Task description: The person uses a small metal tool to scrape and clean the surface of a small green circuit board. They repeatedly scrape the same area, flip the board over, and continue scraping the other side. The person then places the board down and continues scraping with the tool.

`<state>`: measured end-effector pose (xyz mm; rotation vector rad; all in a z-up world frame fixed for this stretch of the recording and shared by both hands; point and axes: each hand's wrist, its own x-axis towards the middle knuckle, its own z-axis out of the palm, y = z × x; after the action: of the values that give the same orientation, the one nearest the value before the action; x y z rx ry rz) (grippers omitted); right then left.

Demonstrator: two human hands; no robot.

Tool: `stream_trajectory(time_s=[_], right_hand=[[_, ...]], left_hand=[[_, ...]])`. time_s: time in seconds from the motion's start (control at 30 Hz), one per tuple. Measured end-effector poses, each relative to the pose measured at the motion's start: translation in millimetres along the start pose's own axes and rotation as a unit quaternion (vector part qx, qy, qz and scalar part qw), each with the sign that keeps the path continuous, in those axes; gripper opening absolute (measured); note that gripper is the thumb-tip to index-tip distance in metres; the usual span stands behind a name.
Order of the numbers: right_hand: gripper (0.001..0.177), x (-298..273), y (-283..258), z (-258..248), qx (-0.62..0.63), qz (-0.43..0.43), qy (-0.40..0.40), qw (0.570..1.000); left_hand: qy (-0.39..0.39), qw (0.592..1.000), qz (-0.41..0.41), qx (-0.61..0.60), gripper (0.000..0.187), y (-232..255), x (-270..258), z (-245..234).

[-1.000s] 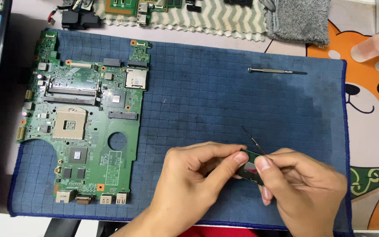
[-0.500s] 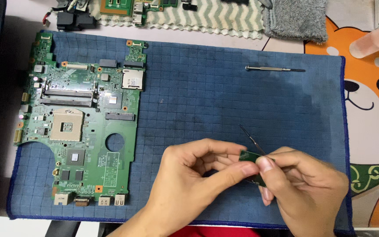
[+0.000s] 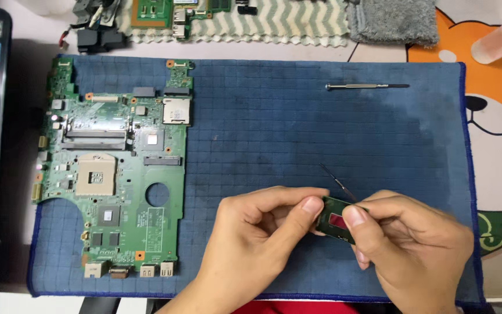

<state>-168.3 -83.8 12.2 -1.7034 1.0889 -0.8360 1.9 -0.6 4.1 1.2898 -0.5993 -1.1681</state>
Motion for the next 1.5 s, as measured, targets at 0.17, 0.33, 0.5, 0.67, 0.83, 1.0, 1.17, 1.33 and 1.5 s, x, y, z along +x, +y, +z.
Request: stream_trajectory(time_s=[0.17,0.33,0.5,0.67,0.83,1.0,1.17,1.33,1.5], right_hand=[[0.016,1.1,0.6,-1.1,-0.004,-0.015,-0.003,1.000],[0.013,0.9,5.6,-0.9,-0.037,-0.055,-0.024,0.997],[0.011,1.5,2.0,-0.6,-0.044,-0.056,-0.027,0.997],[0.012,1.5,-0.7,1.4,-0.059,-0.061,-0.025,0.996],[0.014,0.5,0.0,2.6,-0.051,-0.039,-0.006,0.998],[0.013,2.4,-0.7,1.0,-0.040,-0.059,-0.013,0.997],[0.014,2.4,-2.1,4.1,-0.043,-0.069,-0.015,0.997],[0.014,1.4,-11.5,8.2,-0.035,-0.078,0.000,0.996],[0.014,2.7,-10.4,2.5,0.031,-0.071,-0.014,0.997]], left_hand=[[0.019,0.997,-0.047,-0.054,0.030,1.1,0.3,4.2],[0.007,1.000,-0.015,-0.024,0.015,1.2,-1.5,5.5],[0.042,0.959,0.179,0.217,0.017,-2.1,-3.7,7.2],[0.051,0.932,0.241,0.264,0.018,-5.9,-4.6,9.0],[0.041,0.967,0.163,0.190,0.022,0.4,-3.9,6.8],[0.027,0.996,0.057,0.068,0.025,-2.1,-3.6,6.7],[0.027,0.978,0.138,0.152,0.018,-3.6,-4.3,5.9],[0.063,0.951,0.209,0.217,0.021,-1.2,-5.9,7.9],[-0.038,0.981,0.025,-0.188,0.055,-8.8,-10.0,3.9]])
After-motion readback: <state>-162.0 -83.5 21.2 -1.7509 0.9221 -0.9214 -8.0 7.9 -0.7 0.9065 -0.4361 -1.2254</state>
